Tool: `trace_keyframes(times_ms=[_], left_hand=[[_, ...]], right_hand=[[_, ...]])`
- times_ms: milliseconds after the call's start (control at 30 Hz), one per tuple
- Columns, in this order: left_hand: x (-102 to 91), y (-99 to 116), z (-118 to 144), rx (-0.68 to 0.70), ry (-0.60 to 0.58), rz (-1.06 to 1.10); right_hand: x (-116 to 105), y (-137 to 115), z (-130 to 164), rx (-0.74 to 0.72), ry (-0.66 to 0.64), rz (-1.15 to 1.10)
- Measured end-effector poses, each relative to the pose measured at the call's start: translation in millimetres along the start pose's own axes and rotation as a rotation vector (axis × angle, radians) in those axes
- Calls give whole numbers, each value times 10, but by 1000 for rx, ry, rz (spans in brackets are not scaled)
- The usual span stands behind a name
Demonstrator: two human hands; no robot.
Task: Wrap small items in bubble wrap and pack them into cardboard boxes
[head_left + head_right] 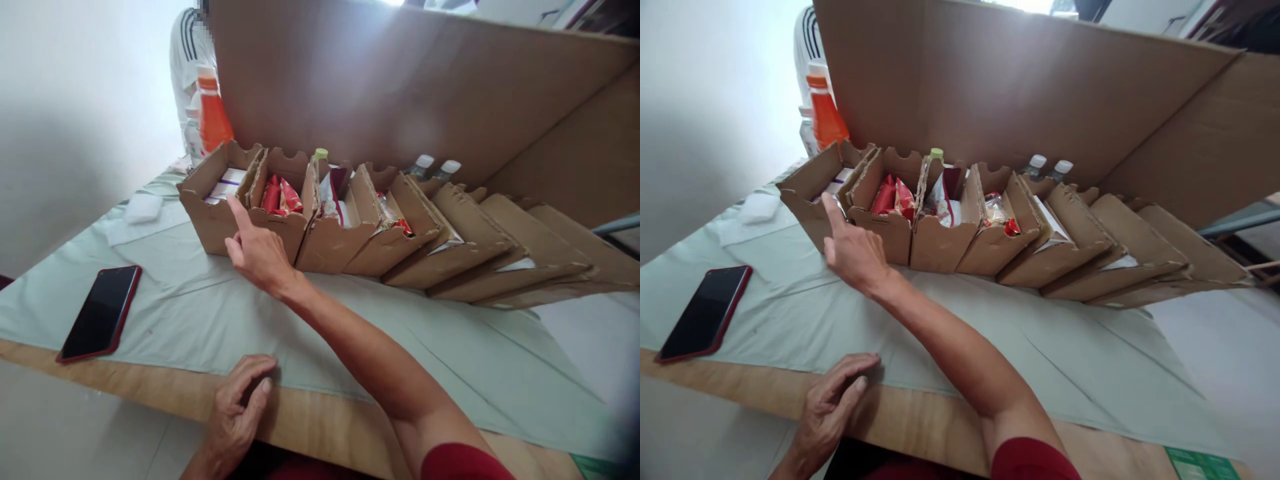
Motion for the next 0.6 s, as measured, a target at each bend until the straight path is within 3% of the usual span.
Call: trace_keyframes(times_ms=[133,233,333,467,533,600], left_hand=[[36,-40,17,-64,86,78],[35,-101,117,-157,247,95],[-109,-179,213,-272,447,106],[-579,-259,214,-367,746,105],[-804,-262,159,-338,783,88],[-943,-246,110,-295,737,75]], right_hand=[[-65,-200,-469,108,-52,328],[-92,-319,-405,65,-80,394],[-128,-405,-55,-27,-133,369],[-369,-407,642,-148,-221,297],[-606,-330,991,-158,-216,188],[-887,-192,1302,-102,-151,33]])
Point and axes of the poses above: each hand's wrist, its own z-axis away from the middle knuckle, its own x-axis out of the palm, y = z × x, the point moved 2 cm from there along -z, towards the middle knuckle, and after that the axes turned 5 degrees about -y, right-handed, at the moved point
